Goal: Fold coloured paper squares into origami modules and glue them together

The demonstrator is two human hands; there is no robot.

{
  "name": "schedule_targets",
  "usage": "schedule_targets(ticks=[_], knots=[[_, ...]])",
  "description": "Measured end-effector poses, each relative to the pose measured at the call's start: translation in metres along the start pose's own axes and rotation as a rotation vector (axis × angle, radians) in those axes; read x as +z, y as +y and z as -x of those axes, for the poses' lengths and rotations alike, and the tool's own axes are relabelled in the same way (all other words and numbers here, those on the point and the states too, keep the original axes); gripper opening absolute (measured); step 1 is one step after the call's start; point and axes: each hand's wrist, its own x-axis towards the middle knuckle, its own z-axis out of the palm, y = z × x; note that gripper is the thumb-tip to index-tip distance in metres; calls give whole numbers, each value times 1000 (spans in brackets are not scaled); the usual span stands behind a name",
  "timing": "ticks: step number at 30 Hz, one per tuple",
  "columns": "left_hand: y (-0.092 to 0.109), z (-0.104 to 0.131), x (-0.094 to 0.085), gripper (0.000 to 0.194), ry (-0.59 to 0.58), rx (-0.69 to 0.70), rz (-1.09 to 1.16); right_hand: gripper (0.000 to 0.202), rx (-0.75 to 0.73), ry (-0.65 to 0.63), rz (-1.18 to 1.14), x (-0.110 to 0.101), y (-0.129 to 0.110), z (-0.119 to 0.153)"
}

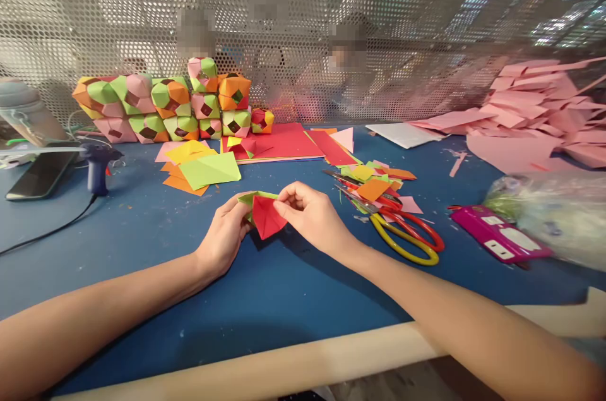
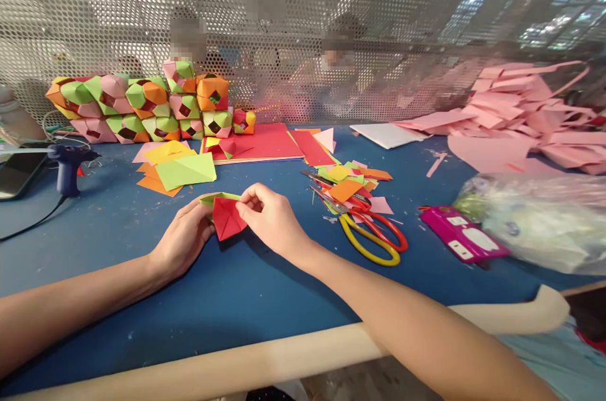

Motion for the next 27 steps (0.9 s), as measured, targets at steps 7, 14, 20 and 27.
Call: schedule_targets(ticks=[7,14,20,27], knots=[[-2,0,-1,30,17,-51,48,14,-26,56,72,1,4,-1],[-3,-3,0,27,-50,-59,87,16,-13,143,68,3,-1,0],[-6,0,-1,23,-37,-37,-54,17,67,136,13,10,3,0],[-11,-2,-8,22,32,52,-356,21,20,116,68,11,5,3]])
